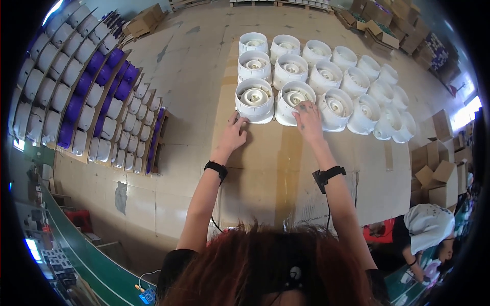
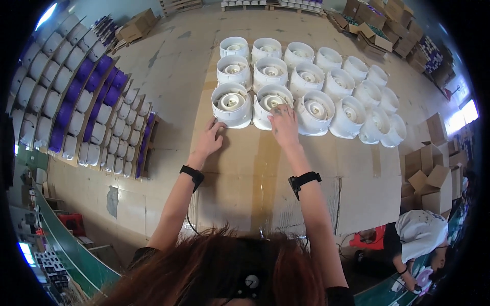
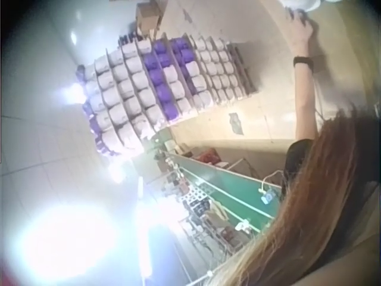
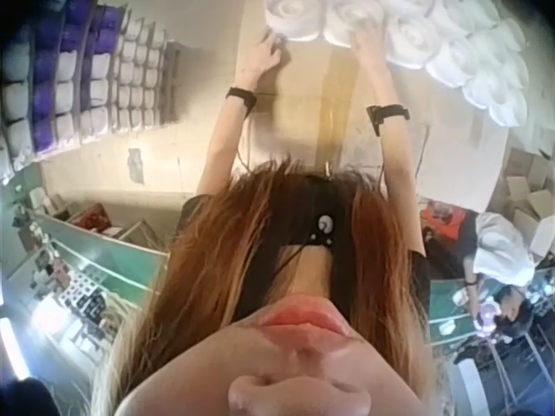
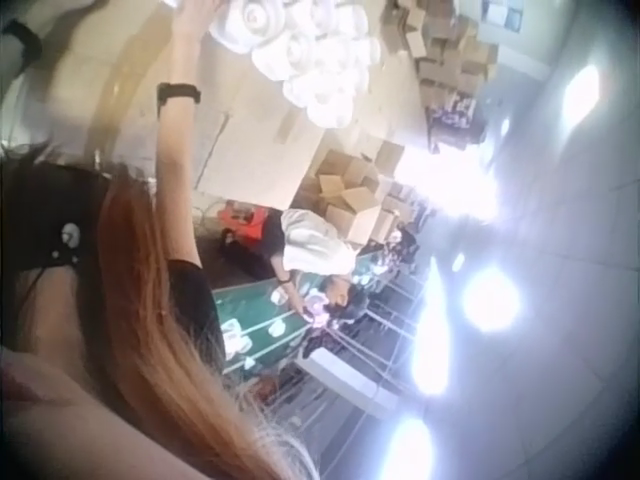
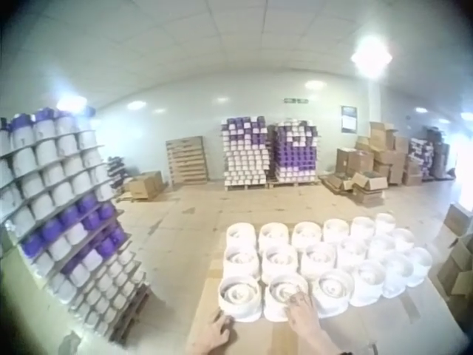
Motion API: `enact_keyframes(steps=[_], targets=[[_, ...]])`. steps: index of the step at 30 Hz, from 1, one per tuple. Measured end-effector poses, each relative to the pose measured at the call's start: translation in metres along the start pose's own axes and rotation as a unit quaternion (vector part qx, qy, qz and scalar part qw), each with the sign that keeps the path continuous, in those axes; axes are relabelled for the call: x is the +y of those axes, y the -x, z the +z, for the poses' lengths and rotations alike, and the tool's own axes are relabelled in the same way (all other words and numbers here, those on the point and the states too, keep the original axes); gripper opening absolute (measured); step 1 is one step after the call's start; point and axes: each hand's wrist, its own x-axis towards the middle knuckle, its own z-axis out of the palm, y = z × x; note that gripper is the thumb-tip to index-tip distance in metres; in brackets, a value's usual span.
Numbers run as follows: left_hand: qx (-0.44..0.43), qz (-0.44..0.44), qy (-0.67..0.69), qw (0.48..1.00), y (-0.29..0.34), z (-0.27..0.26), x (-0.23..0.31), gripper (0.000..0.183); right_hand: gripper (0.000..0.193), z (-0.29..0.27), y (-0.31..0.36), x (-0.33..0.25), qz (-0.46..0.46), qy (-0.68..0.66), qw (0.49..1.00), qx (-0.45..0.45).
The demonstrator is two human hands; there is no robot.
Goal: Assembling circular plastic components for fans on a production line.
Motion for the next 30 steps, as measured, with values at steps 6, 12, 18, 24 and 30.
enact_keyframes(steps=[6, 12, 18, 24, 30], targets=[[-0.024, -0.014, 0.023, 0.999, 0.0, 0.001, -0.003, 0.034, 0.03, 0.002, 0.004, -0.004, 0.025, 0.05, 0.998, -0.018], [-0.052, -0.026, 0.081, 0.995, 0.002, -0.003, -0.001, 0.036, 0.046, -0.018, 0.023, -0.012, 0.03, 0.093, 0.995, 0.018], [-0.094, -0.014, 0.018, 0.995, 0.004, -0.008, -0.001, 0.043, 0.043, -0.099, 0.092, -0.018, 0.05, -0.048, 0.997, 0.046], [-0.165, -0.038, -0.017, 0.985, 0.055, -0.027, 0.04, 0.05, 0.034, -0.179, 0.218, 0.021, 0.208, -0.058, 0.967, 0.135], [-0.352, -0.1, 0.128, 0.922, 0.114, -0.048, 0.186, 0.036, 0.016, -0.24, 0.375, 0.032, 0.346, 0.071, 0.899, 0.26]])
